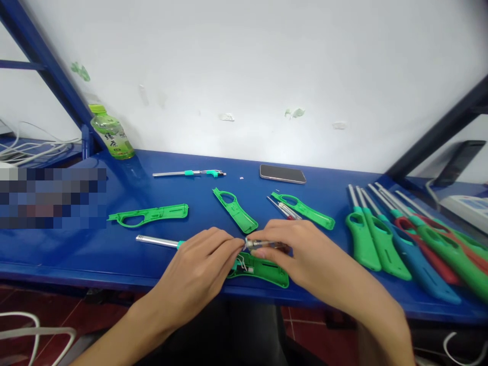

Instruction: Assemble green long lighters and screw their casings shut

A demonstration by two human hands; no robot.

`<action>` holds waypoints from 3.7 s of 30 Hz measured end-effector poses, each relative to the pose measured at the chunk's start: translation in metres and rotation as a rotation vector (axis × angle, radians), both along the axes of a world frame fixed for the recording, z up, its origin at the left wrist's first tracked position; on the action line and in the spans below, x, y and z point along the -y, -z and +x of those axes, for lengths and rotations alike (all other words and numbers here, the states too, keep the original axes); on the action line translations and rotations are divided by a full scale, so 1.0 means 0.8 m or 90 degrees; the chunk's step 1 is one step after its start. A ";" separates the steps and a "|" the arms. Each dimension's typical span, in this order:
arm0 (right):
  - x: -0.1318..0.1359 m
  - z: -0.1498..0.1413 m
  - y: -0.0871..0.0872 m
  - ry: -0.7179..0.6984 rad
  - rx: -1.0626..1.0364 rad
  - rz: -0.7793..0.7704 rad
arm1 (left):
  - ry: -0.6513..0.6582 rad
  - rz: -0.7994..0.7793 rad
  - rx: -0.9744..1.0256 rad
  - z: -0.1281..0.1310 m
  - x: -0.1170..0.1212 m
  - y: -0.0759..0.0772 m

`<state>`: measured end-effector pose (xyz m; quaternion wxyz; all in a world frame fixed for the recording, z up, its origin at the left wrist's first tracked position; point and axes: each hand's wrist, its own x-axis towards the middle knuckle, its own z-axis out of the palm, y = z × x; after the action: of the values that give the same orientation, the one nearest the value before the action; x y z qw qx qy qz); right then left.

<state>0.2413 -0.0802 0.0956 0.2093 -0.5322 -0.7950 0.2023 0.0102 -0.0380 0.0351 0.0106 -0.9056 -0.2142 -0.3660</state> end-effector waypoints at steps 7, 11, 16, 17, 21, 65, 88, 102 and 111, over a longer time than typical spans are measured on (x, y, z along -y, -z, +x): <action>0.003 0.002 0.001 0.000 -0.008 -0.001 | -0.003 -0.008 -0.003 0.001 -0.002 0.002; 0.004 0.007 -0.001 0.014 -0.019 0.005 | -0.007 -0.011 0.018 0.002 -0.004 0.002; 0.004 0.009 -0.002 0.018 -0.033 0.016 | 0.006 -0.028 0.018 0.003 -0.003 -0.002; 0.004 0.008 -0.002 0.016 -0.032 0.019 | 0.005 -0.026 0.015 0.003 -0.002 -0.002; 0.004 0.006 -0.002 0.012 -0.035 0.034 | 0.010 -0.024 0.015 0.003 0.000 -0.004; 0.005 0.006 -0.002 0.011 0.005 0.015 | -0.005 0.020 -0.004 0.003 0.001 -0.002; 0.001 -0.004 0.003 -0.014 0.017 0.047 | -0.001 0.033 0.000 0.002 0.004 -0.003; 0.006 -0.001 0.000 -0.001 -0.011 0.037 | 0.005 0.021 0.021 0.001 0.005 -0.004; 0.005 0.003 -0.001 0.005 -0.005 0.028 | -0.009 -0.059 0.060 0.001 0.005 -0.007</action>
<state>0.2437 -0.0845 0.0968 0.2251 -0.5300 -0.7962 0.1859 0.0110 -0.0421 0.0403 -0.0392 -0.8853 -0.2376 -0.3978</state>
